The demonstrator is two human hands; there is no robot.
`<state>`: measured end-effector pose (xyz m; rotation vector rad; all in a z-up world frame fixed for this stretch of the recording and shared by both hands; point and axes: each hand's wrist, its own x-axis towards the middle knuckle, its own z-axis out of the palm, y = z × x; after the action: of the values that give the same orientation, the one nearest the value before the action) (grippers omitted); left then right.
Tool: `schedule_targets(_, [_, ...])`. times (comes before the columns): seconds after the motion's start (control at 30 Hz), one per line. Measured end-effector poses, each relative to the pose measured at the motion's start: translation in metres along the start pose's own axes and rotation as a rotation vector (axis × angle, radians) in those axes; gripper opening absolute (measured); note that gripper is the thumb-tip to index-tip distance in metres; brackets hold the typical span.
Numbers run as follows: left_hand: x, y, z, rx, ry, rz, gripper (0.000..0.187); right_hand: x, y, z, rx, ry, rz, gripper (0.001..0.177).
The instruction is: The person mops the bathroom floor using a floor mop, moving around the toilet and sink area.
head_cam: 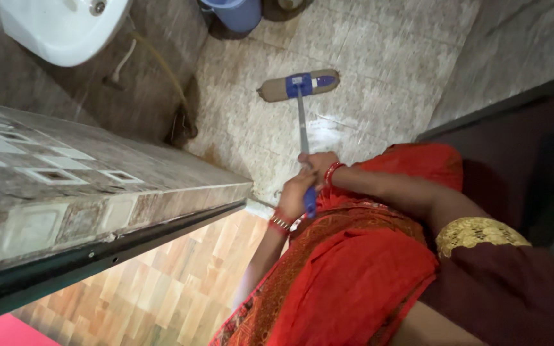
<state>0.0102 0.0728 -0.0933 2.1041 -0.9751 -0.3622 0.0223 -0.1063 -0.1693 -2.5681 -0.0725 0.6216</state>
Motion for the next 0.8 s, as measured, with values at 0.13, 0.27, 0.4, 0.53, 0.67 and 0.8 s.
schedule_targets(0.13, [-0.04,0.023,-0.052,-0.038,-0.061,0.017,0.022,-0.024,-0.043,0.004,-0.017,-0.037,-0.11,0.04])
schedule_targets(0.27, [-0.05,0.034,-0.068,-0.094,-0.081,0.047,0.018,-0.038,-0.053,-0.006,0.042,-0.026,-0.208,0.035])
schedule_targets(0.4, [-0.036,0.027,-0.051,-0.088,-0.01,0.048,0.023,-0.028,-0.041,-0.009,0.017,0.01,-0.169,0.032])
schedule_targets(0.53, [0.008,-0.007,-0.016,-0.024,0.065,0.084,0.034,0.004,-0.004,-0.013,-0.03,0.002,-0.053,0.055])
schedule_targets(0.67, [0.076,-0.052,0.03,-0.069,0.13,0.087,0.036,0.039,0.017,-0.054,0.151,0.094,0.124,0.056])
schedule_targets(0.8, [0.117,-0.056,0.054,-0.041,0.211,0.198,0.029,0.047,0.031,-0.091,0.4,0.09,0.302,0.048])
